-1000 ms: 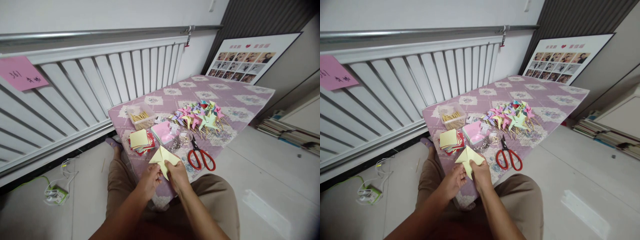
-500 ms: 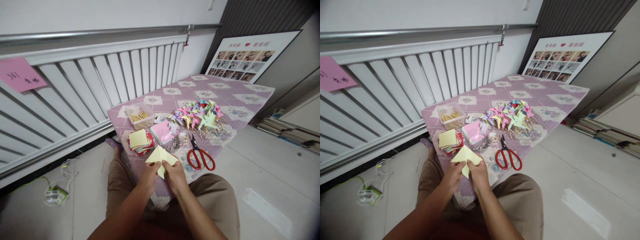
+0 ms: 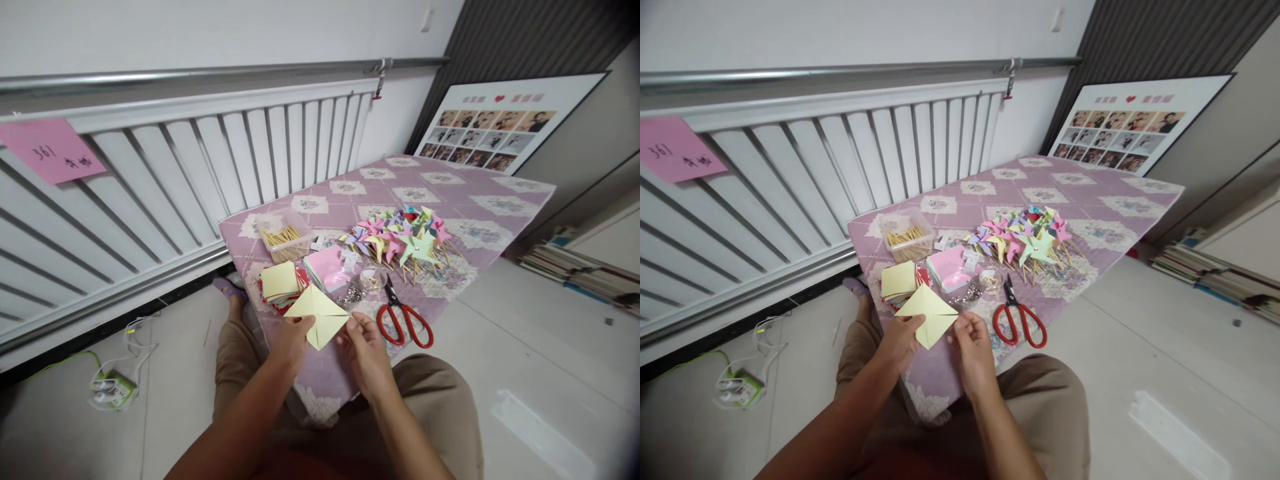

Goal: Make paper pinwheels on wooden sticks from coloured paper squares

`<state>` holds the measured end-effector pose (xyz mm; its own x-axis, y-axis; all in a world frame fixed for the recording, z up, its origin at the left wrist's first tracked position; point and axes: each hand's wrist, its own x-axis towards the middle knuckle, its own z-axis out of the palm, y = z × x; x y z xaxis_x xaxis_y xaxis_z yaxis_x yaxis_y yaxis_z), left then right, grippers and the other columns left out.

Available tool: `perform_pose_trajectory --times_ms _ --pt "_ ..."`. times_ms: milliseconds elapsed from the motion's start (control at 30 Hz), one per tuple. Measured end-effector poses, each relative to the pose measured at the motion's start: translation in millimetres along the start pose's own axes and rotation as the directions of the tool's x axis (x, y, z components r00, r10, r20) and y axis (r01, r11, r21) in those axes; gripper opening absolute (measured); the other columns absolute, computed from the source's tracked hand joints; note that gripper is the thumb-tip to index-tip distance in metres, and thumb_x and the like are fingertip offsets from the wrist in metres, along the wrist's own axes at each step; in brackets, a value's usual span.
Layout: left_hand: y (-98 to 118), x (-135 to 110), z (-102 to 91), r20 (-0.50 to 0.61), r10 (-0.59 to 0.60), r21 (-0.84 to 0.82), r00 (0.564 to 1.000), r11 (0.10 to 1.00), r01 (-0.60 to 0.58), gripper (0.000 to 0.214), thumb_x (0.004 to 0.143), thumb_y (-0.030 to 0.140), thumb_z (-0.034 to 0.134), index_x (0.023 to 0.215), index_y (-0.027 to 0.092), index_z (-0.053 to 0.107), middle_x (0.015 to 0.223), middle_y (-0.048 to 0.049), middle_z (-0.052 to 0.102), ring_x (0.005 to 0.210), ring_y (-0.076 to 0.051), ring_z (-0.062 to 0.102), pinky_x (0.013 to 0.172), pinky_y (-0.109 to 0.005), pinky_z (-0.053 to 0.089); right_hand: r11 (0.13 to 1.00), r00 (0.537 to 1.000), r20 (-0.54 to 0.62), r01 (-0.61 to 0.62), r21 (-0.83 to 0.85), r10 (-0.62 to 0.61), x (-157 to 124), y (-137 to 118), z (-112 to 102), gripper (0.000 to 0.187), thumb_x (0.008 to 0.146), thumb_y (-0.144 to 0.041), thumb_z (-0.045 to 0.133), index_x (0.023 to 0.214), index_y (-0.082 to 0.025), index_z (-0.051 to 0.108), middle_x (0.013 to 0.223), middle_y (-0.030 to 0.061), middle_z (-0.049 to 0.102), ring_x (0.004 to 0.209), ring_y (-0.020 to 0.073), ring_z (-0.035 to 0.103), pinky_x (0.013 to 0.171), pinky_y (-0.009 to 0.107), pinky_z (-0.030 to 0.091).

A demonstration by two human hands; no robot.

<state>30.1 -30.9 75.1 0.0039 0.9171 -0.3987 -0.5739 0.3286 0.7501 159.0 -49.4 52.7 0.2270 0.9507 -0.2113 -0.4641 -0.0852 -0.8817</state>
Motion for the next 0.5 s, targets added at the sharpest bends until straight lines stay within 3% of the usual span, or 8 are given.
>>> perform_pose_trajectory --times_ms 100,233,367,500 --pt "8 3 0.5 0.007 -0.003 -0.048 1.000 0.999 0.003 0.041 0.059 0.018 0.072 0.099 0.013 0.064 0.096 -0.0107 0.072 0.088 -0.024 0.068 0.080 -0.035 0.052 0.978 0.991 0.054 0.127 -0.165 -0.120 -5 1 -13 0.027 0.073 -0.039 0.071 0.089 -0.025 0.054 0.098 0.0025 0.065 0.089 0.0191 0.062 0.069 0.028 0.051" --pt "14 2 3.0 0.052 -0.002 -0.053 0.999 0.999 0.005 0.039 0.062 0.018 0.069 0.100 0.017 0.063 0.094 -0.0074 0.073 0.087 -0.023 0.068 0.078 -0.034 0.053 0.890 0.934 0.306 0.290 -0.350 -0.184 -17 -1 -14 0.021 0.079 -0.030 0.064 0.098 -0.025 0.058 0.096 0.0030 0.063 0.098 0.0196 0.059 0.085 0.031 0.047" --pt "15 -2 6.7 0.094 -0.009 -0.037 0.996 0.999 0.012 0.041 0.060 0.018 0.069 0.100 0.016 0.063 0.091 -0.0070 0.073 0.088 -0.025 0.067 0.076 -0.034 0.054 0.779 0.891 0.407 0.396 -0.487 -0.199 -21 -4 -7 0.031 0.079 -0.022 0.058 0.110 -0.025 0.060 0.093 0.0027 0.062 0.085 0.0182 0.060 0.078 0.029 0.048" --pt "12 -5 6.1 0.131 -0.015 -0.044 0.991 0.999 0.021 0.041 0.059 0.020 0.070 0.099 0.017 0.062 0.092 -0.0060 0.072 0.088 -0.024 0.067 0.075 -0.033 0.053 0.712 0.865 0.436 0.469 -0.522 -0.250 -16 -6 -3 0.031 0.077 -0.017 0.055 0.106 -0.026 0.063 0.091 0.0021 0.064 0.078 0.0182 0.060 0.076 0.030 0.048"
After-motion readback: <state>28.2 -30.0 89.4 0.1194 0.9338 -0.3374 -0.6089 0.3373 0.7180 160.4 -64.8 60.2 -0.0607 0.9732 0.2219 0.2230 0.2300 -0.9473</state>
